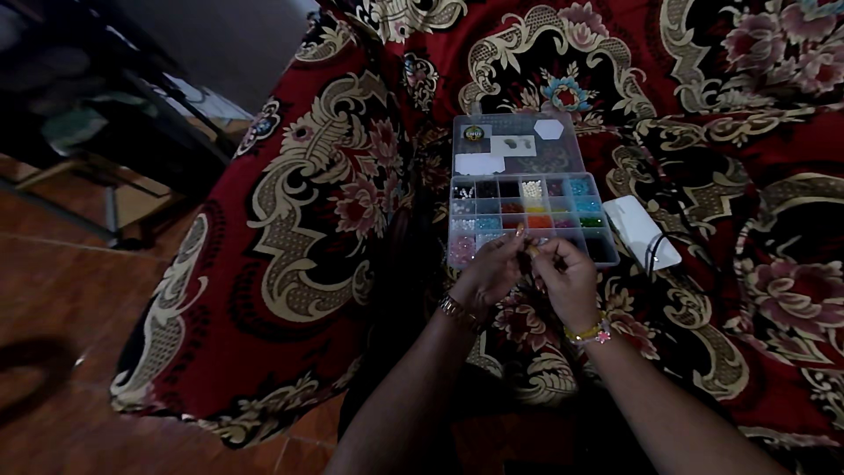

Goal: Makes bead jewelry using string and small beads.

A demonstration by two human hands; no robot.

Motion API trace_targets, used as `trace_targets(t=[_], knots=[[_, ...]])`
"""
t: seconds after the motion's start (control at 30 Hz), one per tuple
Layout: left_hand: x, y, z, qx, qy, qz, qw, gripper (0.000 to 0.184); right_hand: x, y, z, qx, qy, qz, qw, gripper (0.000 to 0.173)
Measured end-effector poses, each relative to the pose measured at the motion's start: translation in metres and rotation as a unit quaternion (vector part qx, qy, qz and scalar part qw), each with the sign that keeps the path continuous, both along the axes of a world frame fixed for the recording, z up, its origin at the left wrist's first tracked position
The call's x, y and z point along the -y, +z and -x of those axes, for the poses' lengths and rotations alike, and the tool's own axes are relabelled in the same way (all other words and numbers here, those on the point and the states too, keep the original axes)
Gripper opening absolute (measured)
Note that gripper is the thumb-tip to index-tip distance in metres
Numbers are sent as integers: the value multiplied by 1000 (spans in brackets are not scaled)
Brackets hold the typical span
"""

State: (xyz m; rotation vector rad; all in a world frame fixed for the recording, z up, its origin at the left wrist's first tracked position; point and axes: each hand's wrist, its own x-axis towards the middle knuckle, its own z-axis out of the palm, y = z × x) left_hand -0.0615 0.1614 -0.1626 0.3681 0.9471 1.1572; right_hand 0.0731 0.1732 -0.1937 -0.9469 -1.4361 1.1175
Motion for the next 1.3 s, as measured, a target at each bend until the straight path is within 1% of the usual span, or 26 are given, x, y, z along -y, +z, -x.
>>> trace_targets(t=[0.37, 0.5, 0.63, 1.03, 1.3], knots=[[0, -2, 0, 5, 1, -8, 1000, 26, 1, 0, 1, -14, 3, 2, 1000, 8], [0, -2, 0, -18, 0, -27, 999, 26, 1, 0, 1, -11, 2, 5, 1000, 9], [0, -3, 0, -18, 4, -37, 999, 23, 1, 0, 1, -15, 4, 6, 1000, 9], [0, -1, -2, -9, 15, -7, 1000, 24, 1, 0, 0, -15, 6, 6, 1000, 9], [0, -4, -1, -6, 11, -17, 1000, 25, 1, 0, 1, -20, 8, 10, 1000, 10]])
